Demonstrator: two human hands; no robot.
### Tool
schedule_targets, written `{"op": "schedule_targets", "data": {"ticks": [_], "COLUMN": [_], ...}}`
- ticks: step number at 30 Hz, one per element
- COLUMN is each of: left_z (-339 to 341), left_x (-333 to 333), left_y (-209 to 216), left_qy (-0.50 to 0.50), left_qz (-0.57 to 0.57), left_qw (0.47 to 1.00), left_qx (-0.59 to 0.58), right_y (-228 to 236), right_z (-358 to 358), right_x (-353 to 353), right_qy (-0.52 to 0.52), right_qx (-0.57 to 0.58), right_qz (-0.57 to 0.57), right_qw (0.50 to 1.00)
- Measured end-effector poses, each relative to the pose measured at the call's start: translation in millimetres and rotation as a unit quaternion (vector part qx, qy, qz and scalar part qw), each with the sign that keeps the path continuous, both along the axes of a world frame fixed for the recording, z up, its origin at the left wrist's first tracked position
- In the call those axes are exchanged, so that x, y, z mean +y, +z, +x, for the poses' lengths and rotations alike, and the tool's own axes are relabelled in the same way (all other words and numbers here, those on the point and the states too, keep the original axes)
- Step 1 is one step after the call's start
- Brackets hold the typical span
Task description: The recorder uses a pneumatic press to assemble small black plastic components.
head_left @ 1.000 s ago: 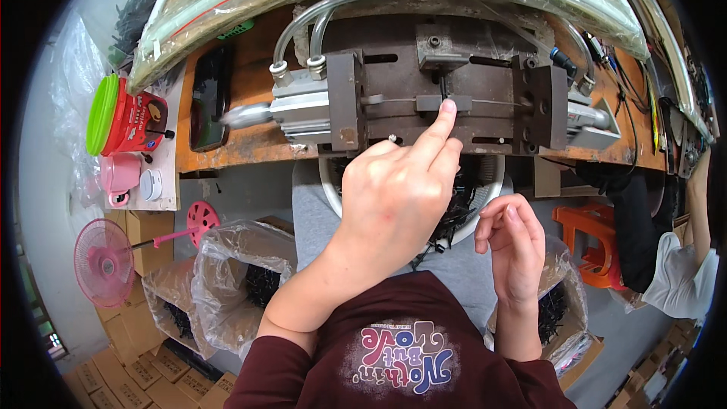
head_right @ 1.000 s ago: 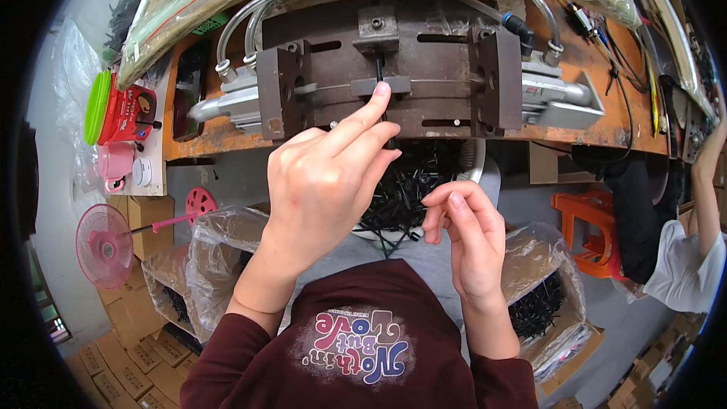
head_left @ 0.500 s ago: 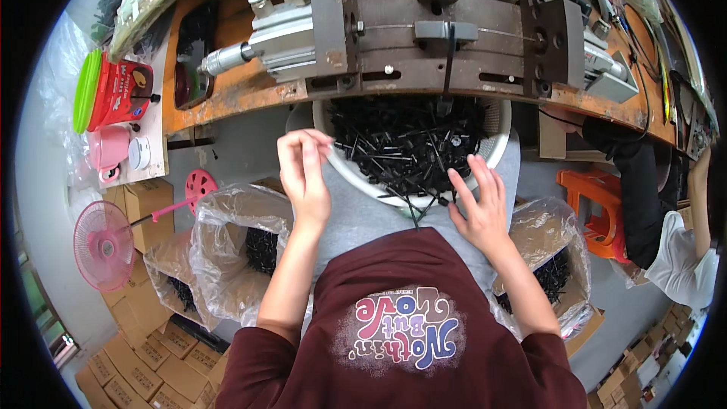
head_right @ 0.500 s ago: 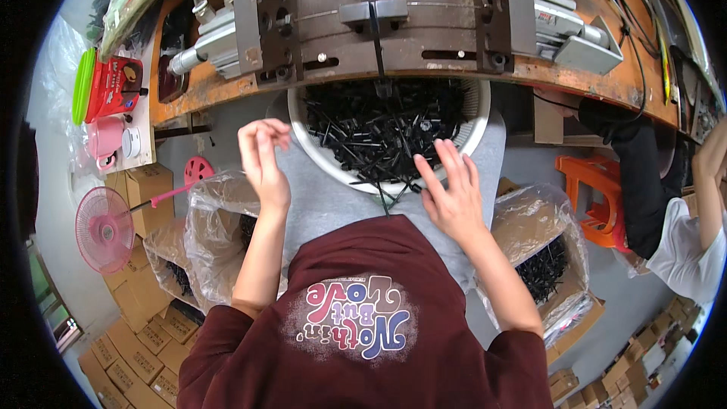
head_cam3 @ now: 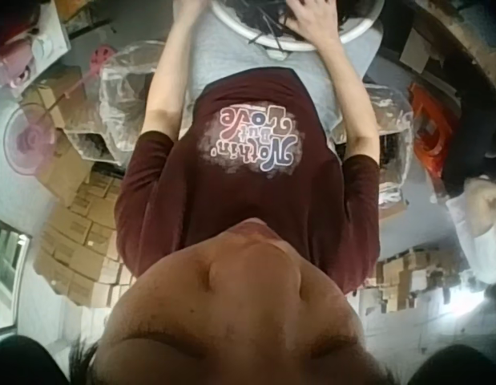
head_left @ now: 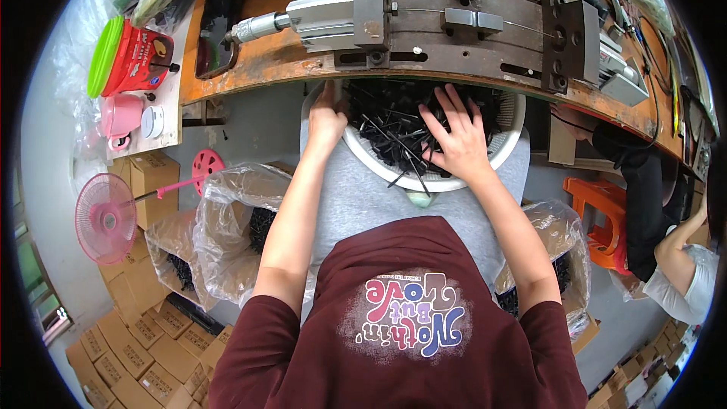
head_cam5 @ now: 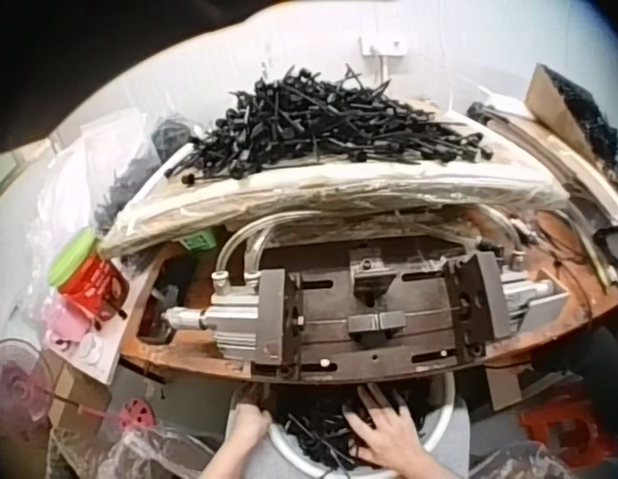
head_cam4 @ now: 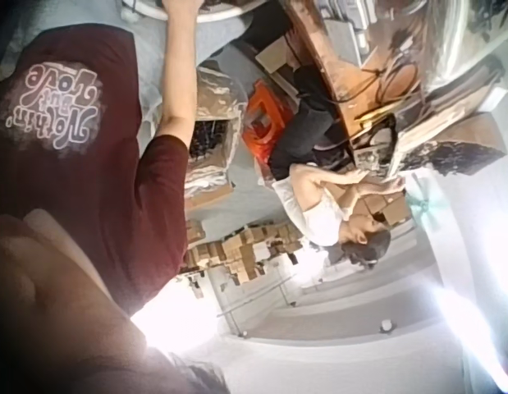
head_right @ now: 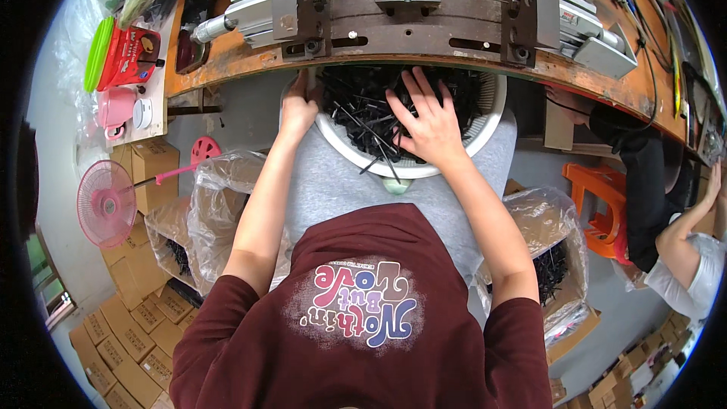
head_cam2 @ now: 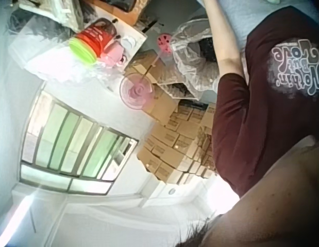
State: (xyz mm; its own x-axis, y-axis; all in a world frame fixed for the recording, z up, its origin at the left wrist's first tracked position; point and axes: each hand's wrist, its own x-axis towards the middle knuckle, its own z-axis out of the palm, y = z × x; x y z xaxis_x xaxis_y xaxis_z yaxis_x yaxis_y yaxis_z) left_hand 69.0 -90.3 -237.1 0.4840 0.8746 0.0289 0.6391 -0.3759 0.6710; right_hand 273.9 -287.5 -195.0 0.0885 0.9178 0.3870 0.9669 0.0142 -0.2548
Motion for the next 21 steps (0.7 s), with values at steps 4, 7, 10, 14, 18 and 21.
{"op": "schedule_targets", "data": {"ticks": [4,7,10,14,18,21], "left_z": [-3.3,-3.1,3.9,25.0,1.4,10.9], "left_x": [-5.0,-6.3,-6.2,28.2,58.6,49.7], "left_y": [1.4,7.7,17.9,29.5,-42.5,-24.8], "left_qy": [0.001,0.012,0.017,0.013,-0.172,-0.192], "left_qz": [-0.042,-0.085,-0.092,-0.083,0.243,0.173], "left_qw": [0.999,0.992,0.988,0.962,0.939,0.965], "left_qx": [0.030,0.088,0.119,0.261,0.171,0.045], "right_y": [5.6,15.5,15.8,39.3,31.5,20.3], "right_z": [11.7,28.7,35.6,38.4,49.9,34.1], "right_x": [16.8,29.8,26.1,-2.9,-62.4,-102.3], "right_qy": [-0.024,-0.010,0.005,-0.008,-0.047,-0.082], "right_qx": [0.014,0.032,0.089,0.098,0.173,0.191], "right_qz": [-0.039,-0.078,-0.092,-0.097,-0.036,0.013], "right_qw": [0.999,0.996,0.992,0.990,0.983,0.978]}}
